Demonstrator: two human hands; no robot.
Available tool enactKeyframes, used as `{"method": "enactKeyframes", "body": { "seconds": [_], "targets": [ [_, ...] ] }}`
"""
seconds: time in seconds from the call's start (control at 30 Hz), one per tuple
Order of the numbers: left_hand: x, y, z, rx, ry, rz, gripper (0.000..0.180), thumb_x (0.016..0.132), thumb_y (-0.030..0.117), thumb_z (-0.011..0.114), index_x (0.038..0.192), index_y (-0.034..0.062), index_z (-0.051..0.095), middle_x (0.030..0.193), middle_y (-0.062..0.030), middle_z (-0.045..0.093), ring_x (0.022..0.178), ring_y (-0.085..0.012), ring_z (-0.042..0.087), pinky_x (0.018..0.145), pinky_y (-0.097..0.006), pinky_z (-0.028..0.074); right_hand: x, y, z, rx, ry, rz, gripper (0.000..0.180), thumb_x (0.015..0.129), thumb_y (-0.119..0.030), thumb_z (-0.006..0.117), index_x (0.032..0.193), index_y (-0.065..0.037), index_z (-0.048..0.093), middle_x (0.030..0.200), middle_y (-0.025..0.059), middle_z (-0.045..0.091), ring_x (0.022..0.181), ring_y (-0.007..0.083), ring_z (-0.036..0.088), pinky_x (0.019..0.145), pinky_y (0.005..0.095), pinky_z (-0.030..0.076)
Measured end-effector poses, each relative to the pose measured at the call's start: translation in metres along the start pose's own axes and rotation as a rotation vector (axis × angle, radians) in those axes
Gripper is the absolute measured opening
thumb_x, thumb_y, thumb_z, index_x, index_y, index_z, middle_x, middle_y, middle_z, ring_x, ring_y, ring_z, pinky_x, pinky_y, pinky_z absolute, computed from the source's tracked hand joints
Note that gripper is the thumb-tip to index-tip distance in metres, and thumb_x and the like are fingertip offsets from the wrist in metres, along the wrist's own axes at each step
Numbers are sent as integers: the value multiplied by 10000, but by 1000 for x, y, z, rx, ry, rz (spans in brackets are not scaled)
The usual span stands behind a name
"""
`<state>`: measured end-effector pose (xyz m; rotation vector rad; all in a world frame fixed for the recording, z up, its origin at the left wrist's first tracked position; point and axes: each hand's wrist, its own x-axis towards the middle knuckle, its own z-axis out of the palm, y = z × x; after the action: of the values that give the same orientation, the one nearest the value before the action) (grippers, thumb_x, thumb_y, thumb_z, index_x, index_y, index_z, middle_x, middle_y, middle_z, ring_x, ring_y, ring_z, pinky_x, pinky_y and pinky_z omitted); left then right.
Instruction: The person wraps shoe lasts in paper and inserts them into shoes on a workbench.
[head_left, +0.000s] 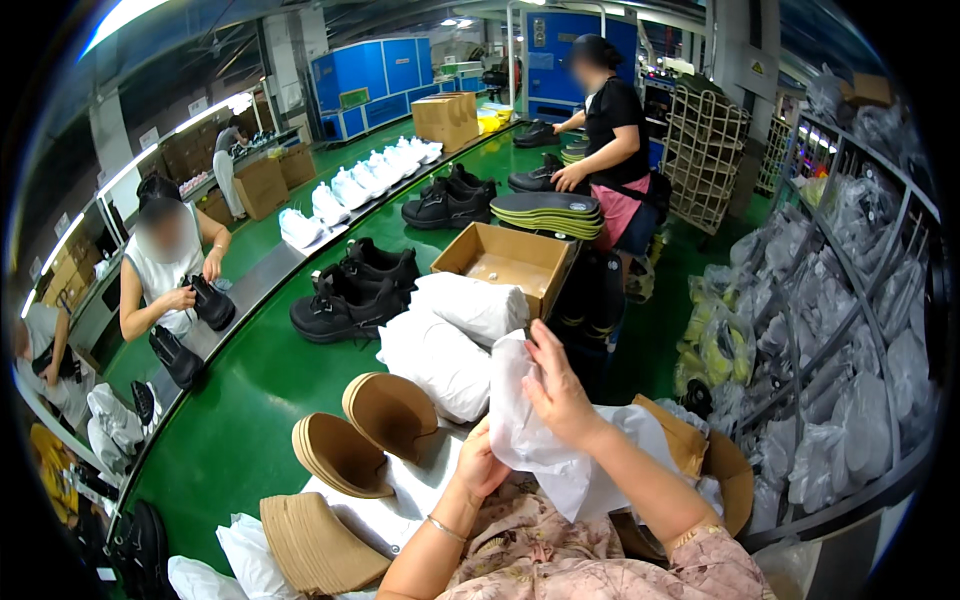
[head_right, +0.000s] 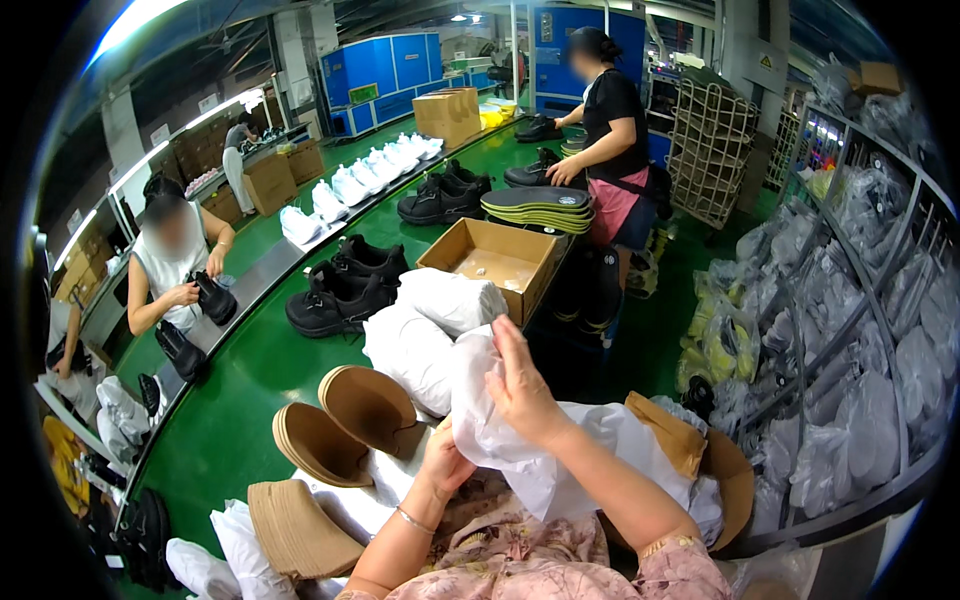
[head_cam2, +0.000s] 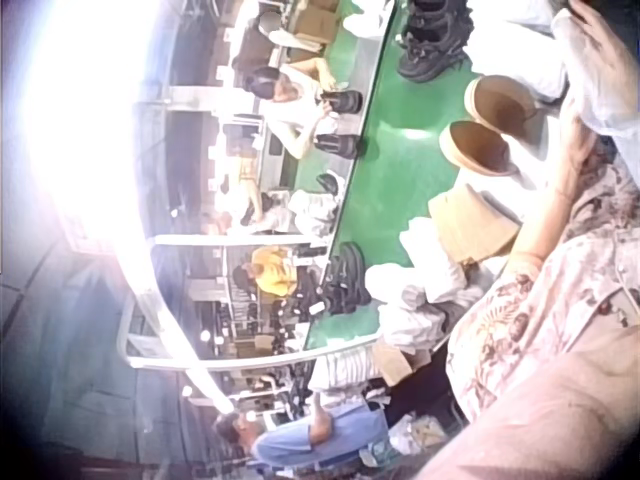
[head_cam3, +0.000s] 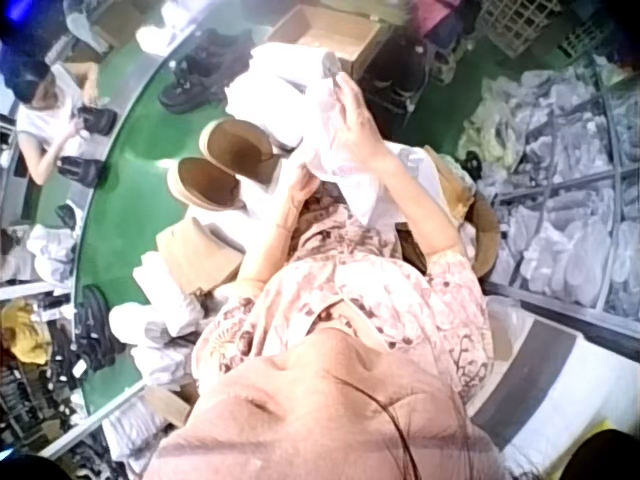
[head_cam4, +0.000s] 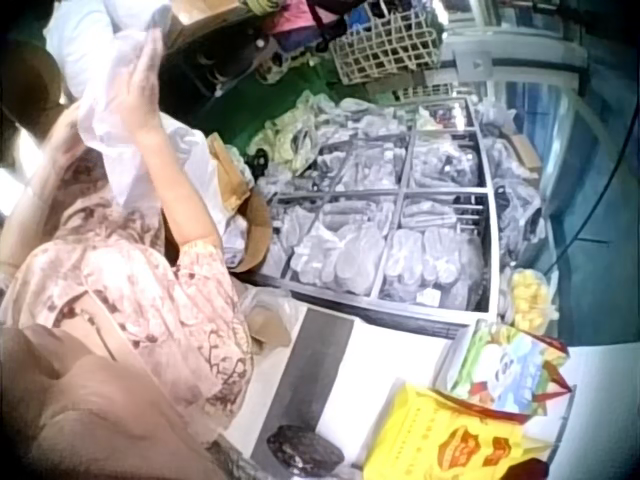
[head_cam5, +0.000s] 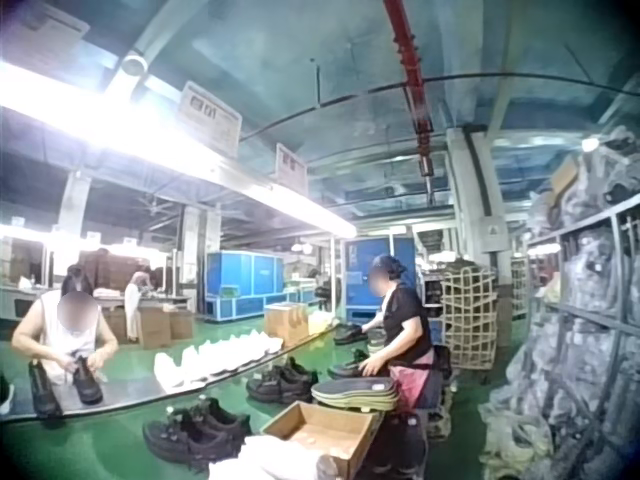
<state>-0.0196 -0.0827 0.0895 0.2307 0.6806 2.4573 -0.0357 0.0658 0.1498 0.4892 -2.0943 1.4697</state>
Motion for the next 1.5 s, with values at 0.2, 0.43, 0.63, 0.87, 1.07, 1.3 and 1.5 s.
{"method": "enactKeyframes", "body": {
  "seconds": [0.2, 0.43, 0.63, 0.87, 1.07, 1.3, 1.5],
  "targets": [
    [6, -1, 0, 50, -34, -17, 293, 856, 59, 515, 1143, 1, 518, 1080, -88, 587, 963, -192, 583, 839, -337, 478, 8, 10, -37, -83, -465, 360, 875, 739, -350, 673, 1373, -3, 179, 1257, 245, 394, 1202, 332, 390, 1000, 345, 316],
    [10, 6, -6, 169, -63, -89, 261, 866, 94, 542, 1114, 13, 553, 1047, -60, 595, 918, -155, 587, 810, -307, 483, 17, -17, -27, -307, -479, 508, 1096, 609, -440, 746, 1402, -52, 97, 1292, 265, 348, 1225, 355, 348, 1023, 366, 285],
    [9, 11, -3, 214, -116, -90, 242, 867, 65, 533, 1096, -2, 574, 1043, -59, 600, 961, -148, 563, 840, -286, 451, 19, -18, -17, -324, -406, 495, 1040, 601, -407, 750, 1379, -70, 147, 1260, 263, 366, 1176, 367, 399, 978, 395, 344],
    [15, 23, 54, 948, 345, 510, 124, 848, 40, 511, 936, -18, 576, 914, -49, 611, 822, -100, 549, 729, -226, 436, 47, -3, -53, -868, 289, -165, 1014, 554, -314, 771, 1349, -32, 209, 1017, 177, 417, 933, 334, 445, 776, 428, 398],
    [9, -35, 78, 1486, 80, 699, 430, 866, 136, 538, 1210, -75, 391, 1189, -249, 459, 1063, -313, 491, 907, -357, 393, 52, -37, -38, -952, 350, -185, 1033, 560, -308, 777, 1364, -30, 192, 1086, 207, 421, 984, 364, 441, 812, 455, 385],
    [26, -62, 62, 1059, -35, 489, 803, 846, 260, 569, 1343, -118, 64, 1383, -300, 189, 1314, -352, 204, 1070, -354, 190, 30, -79, -27, -825, 429, -191, 980, 595, -176, 770, 1367, -6, 190, 1295, 223, 356, 1133, 392, 395, 967, 443, 318],
    [18, -35, 78, 717, -8, 597, 752, 778, 273, 668, 1327, -3, 234, 1264, -187, 380, 1168, -240, 380, 985, -315, 301, 19, -89, -28, -525, 375, -34, 939, 636, -136, 717, 1399, -120, 169, 1419, 178, 227, 1281, 354, 281, 1027, 449, 261]
  ]
}}
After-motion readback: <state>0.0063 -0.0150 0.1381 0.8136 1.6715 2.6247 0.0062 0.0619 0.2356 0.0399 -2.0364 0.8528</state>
